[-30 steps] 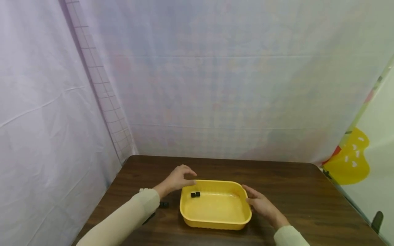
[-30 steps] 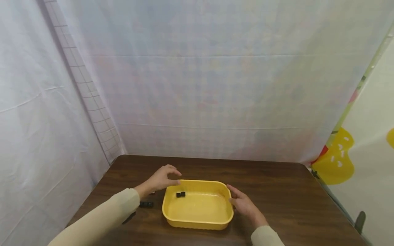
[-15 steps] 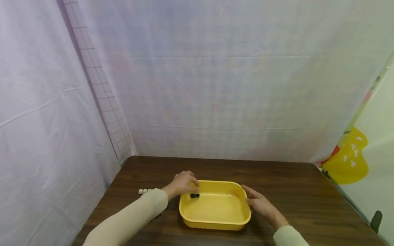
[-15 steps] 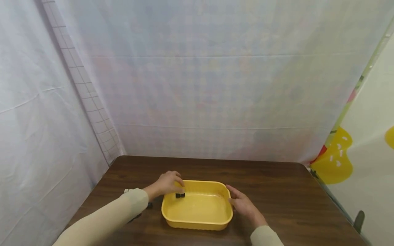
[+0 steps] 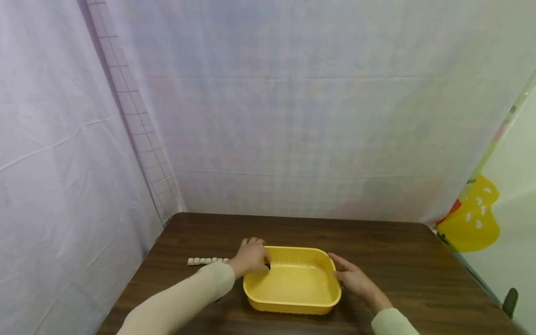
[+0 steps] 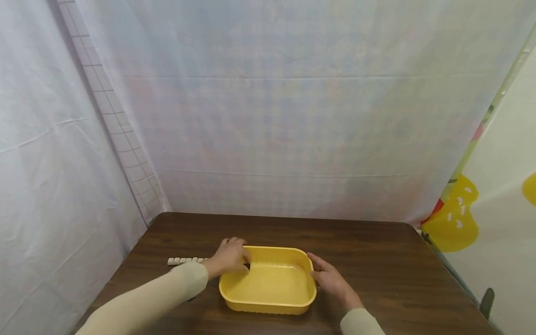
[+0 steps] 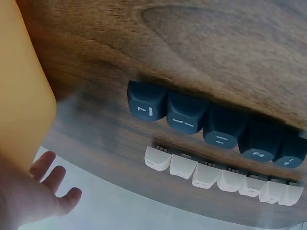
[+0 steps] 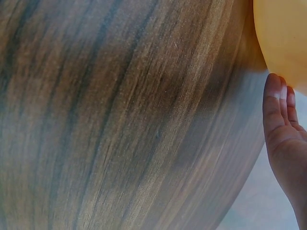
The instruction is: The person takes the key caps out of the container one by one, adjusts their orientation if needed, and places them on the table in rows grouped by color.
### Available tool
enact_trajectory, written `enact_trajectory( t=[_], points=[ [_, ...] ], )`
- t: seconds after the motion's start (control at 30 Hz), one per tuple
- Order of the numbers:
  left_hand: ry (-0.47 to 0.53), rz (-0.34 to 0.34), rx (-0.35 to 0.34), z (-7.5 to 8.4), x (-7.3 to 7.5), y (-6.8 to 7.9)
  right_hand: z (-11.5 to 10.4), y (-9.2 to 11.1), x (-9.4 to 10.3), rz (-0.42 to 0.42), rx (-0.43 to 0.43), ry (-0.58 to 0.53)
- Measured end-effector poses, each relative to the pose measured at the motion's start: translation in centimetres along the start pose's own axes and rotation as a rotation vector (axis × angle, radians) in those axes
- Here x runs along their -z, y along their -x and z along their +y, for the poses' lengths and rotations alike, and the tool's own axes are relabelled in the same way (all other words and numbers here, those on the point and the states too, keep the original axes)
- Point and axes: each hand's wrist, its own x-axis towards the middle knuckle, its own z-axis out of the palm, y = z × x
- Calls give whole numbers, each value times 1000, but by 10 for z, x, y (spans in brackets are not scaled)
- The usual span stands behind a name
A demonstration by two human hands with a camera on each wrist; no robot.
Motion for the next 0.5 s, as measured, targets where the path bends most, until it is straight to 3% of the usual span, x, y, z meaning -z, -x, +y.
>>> enact_trajectory(
  t=[0.27,0.5],
  points=[
    [-69,26,0,1,-4,-1,0,0,0,5,-4,-15],
    [21,34,-18,4,6,1,0,0,-1,3,-13,-20]
  ],
)
